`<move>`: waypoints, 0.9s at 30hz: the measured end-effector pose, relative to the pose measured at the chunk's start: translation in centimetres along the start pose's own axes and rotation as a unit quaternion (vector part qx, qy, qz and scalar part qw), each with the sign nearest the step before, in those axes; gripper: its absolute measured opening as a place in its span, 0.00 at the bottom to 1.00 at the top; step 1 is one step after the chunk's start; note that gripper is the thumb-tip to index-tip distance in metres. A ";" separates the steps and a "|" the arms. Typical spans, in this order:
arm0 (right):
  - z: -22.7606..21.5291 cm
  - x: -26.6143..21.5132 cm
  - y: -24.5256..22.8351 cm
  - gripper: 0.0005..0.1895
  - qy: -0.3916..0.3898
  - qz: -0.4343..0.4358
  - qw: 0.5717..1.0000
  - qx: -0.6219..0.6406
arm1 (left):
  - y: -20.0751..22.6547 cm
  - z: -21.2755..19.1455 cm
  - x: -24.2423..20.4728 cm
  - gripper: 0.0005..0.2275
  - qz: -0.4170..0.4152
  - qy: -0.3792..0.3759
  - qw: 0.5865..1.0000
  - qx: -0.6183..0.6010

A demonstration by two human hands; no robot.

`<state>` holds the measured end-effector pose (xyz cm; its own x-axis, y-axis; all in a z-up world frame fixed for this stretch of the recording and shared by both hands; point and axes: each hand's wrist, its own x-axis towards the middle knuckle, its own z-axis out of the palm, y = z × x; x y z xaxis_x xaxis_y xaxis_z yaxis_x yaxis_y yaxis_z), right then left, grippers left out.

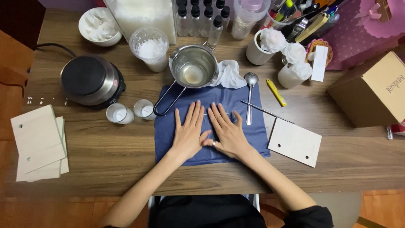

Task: Assembling candle wicks by threading them through metal bases and securing them on a template.

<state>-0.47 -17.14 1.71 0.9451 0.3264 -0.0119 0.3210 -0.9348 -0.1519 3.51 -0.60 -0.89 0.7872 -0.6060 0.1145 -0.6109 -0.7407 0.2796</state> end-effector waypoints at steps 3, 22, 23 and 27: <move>-0.4 -1.5 -0.8 0.56 -0.011 0.003 1.000 -0.007 | 0.6 -0.2 -1.6 0.35 0.012 -0.012 1.000 -0.008; -0.5 -1.8 -1.4 0.53 -0.030 0.010 0.999 -0.021 | 1.8 -1.7 -2.5 0.39 0.013 -0.016 0.999 0.035; -0.6 -1.3 -1.2 0.52 -0.030 0.014 0.999 -0.005 | 1.4 -1.6 -2.0 0.39 0.010 -0.017 0.999 0.032; -1.1 0.7 -0.7 0.50 -0.026 0.023 0.998 0.043 | -0.2 -1.1 -0.3 0.40 0.003 -0.015 1.000 0.024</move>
<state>0.00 -16.42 2.90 0.9537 0.2919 -0.0726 0.2683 -0.9345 -0.2339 3.51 0.01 0.10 0.7814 -0.6180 0.0865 -0.6190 -0.7502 0.2324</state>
